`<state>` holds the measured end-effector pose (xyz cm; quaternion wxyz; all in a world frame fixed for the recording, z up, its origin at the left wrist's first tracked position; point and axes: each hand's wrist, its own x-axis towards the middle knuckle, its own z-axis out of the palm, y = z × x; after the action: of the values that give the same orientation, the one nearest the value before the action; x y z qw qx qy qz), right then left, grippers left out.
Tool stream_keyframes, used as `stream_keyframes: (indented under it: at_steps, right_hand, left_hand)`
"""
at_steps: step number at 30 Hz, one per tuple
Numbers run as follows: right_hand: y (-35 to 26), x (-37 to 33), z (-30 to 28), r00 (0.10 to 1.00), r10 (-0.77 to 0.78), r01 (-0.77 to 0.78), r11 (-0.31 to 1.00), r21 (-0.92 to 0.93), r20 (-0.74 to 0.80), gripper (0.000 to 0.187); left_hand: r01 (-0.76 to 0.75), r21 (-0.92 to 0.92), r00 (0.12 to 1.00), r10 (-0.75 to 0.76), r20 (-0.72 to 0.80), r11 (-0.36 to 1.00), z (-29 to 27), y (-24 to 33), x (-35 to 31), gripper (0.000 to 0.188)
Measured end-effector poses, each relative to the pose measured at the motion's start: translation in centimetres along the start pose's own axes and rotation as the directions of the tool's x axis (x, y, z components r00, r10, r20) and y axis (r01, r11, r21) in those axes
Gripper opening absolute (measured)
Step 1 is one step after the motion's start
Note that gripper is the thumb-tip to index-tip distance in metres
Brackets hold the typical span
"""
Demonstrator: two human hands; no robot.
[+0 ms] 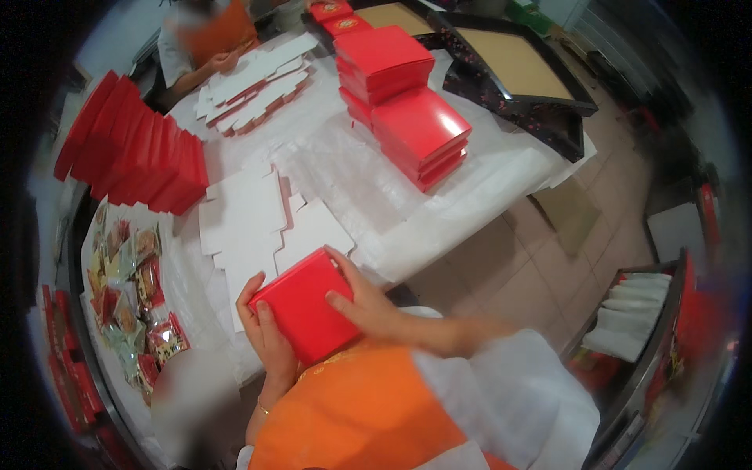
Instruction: The person folds flat white cardboard pieces into small red boxes by hand. They then place a small packaged item into each box, close the lid, and stack the finished boxes into a larger black tray.
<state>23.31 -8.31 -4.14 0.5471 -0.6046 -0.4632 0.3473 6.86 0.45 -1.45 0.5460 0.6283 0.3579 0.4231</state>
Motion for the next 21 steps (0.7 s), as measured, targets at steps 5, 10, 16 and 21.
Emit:
stream_keyframes:
  at_steps: [5, 10, 16, 21]
  right_hand:
    - [-0.8, 4.7, -10.5, 0.941, 0.040, -0.079, 0.991, -0.105, -0.335, 0.063]
    - [-3.3, 11.2, -22.9, 0.927, -0.011, -0.016, 0.997, -0.069, -0.375, 0.047]
    - [0.3, 17.6, -28.2, 0.911, 0.225, -0.289, 0.946, -0.145, -0.346, 0.042]
    - [1.2, 17.0, -27.9, 0.721, -0.499, -0.041, 0.662, -0.749, -0.481, 0.030]
  left_hand:
    - [-0.082, -0.144, 0.992, 0.094, 0.080, 0.986, 4.3, 2.0, 3.2, 0.058]
    - [-0.058, -0.087, 0.998, 0.060, 0.029, 0.995, 2.8, 1.0, 3.4, 0.053]
    - [0.007, -0.067, 0.999, -0.009, -0.034, 0.998, 1.5, -0.3, 2.0, 0.047]
    - [0.047, 0.045, 0.993, -0.042, -0.111, 0.998, -1.6, -2.6, 0.5, 0.036]
